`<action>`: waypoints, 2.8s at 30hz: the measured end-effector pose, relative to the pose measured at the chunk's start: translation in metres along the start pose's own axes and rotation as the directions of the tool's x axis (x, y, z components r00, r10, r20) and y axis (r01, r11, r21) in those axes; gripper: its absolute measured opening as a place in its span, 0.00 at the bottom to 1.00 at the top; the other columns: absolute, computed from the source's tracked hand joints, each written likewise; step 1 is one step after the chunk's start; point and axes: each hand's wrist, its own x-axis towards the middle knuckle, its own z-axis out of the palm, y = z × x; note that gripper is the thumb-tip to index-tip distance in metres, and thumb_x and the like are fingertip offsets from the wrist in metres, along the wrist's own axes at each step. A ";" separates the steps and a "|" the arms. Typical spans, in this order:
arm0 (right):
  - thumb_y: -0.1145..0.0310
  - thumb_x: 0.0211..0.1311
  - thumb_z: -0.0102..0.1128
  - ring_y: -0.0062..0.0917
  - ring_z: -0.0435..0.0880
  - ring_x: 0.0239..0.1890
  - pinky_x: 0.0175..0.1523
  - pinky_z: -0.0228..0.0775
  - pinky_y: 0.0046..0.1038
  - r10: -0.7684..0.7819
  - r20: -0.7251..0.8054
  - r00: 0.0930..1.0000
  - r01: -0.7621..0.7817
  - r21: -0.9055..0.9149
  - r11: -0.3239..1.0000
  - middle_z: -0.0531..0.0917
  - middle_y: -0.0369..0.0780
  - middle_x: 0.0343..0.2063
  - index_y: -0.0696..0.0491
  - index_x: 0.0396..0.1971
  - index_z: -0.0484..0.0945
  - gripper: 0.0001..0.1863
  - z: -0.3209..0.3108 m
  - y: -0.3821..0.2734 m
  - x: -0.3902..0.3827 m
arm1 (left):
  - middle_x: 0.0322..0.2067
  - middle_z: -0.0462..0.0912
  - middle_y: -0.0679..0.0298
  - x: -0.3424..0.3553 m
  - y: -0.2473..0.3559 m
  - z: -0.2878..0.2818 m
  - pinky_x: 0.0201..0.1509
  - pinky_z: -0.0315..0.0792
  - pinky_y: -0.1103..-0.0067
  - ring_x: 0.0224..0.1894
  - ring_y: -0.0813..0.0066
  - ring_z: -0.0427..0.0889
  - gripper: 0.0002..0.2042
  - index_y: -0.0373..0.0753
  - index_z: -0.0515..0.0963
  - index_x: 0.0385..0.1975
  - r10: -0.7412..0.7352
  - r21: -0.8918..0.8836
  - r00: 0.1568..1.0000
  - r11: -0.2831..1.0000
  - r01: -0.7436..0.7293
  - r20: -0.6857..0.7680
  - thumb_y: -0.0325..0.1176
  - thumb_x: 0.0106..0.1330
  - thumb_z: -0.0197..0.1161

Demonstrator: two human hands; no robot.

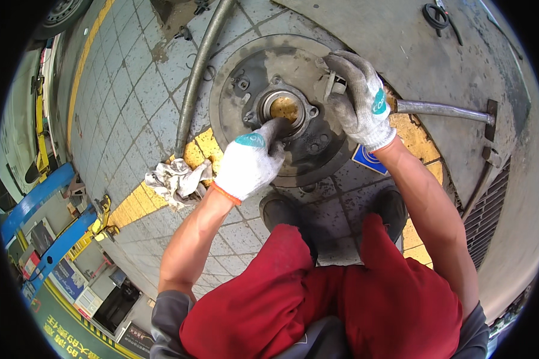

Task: The person cleans a vehicle wheel hub with a rag, removes a new bearing from its packaging, and installs it into the hub using a hammer and a metal rod. The person taps the bearing into place until it is seated.

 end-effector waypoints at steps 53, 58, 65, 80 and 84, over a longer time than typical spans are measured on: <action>0.46 0.74 0.69 0.42 0.88 0.59 0.65 0.82 0.44 0.494 0.841 0.223 -0.689 0.494 -0.530 0.86 0.49 0.61 0.60 0.67 0.80 0.35 -0.161 -0.077 -0.156 | 0.72 0.74 0.44 -0.048 0.087 0.084 0.70 0.79 0.60 0.70 0.46 0.79 0.51 0.34 0.66 0.77 0.370 -0.373 0.892 0.814 -0.446 -0.259 0.47 0.57 0.87; 0.41 0.77 0.59 0.48 0.92 0.50 0.58 0.86 0.48 0.321 0.911 0.259 -0.701 0.406 -0.586 0.89 0.53 0.54 0.62 0.68 0.78 0.38 -0.157 -0.082 -0.156 | 0.75 0.70 0.39 -0.044 0.101 0.073 0.80 0.68 0.55 0.77 0.37 0.70 0.59 0.34 0.63 0.80 0.434 -0.403 0.894 0.803 -0.440 -0.112 0.53 0.51 0.89; 0.43 0.76 0.61 0.44 0.90 0.55 0.61 0.84 0.46 0.408 0.886 0.220 -0.796 0.405 -0.450 0.88 0.50 0.57 0.58 0.70 0.76 0.36 -0.152 -0.078 -0.142 | 0.76 0.68 0.42 -0.055 0.101 0.074 0.78 0.69 0.54 0.76 0.38 0.72 0.65 0.37 0.63 0.81 0.482 -0.371 0.837 0.751 -0.547 -0.258 0.52 0.40 0.92; 0.83 0.66 0.67 0.51 0.89 0.48 0.52 0.84 0.45 0.208 0.683 0.700 -0.481 0.236 0.844 0.87 0.56 0.53 0.64 0.58 0.81 0.21 -0.174 -0.070 -0.143 | 0.70 0.70 0.36 -0.047 0.095 0.082 0.73 0.73 0.50 0.71 0.32 0.74 0.57 0.30 0.64 0.77 0.469 -0.230 0.742 0.749 -0.622 -0.479 0.43 0.46 0.90; 0.75 0.71 0.66 0.49 0.89 0.50 0.54 0.83 0.44 0.246 0.772 0.586 -0.609 0.220 0.762 0.87 0.54 0.53 0.65 0.60 0.80 0.20 -0.179 -0.085 -0.114 | 0.68 0.71 0.35 -0.044 0.094 0.078 0.71 0.75 0.50 0.69 0.31 0.74 0.55 0.26 0.64 0.75 0.493 -0.215 0.704 0.720 -0.660 -0.512 0.40 0.47 0.88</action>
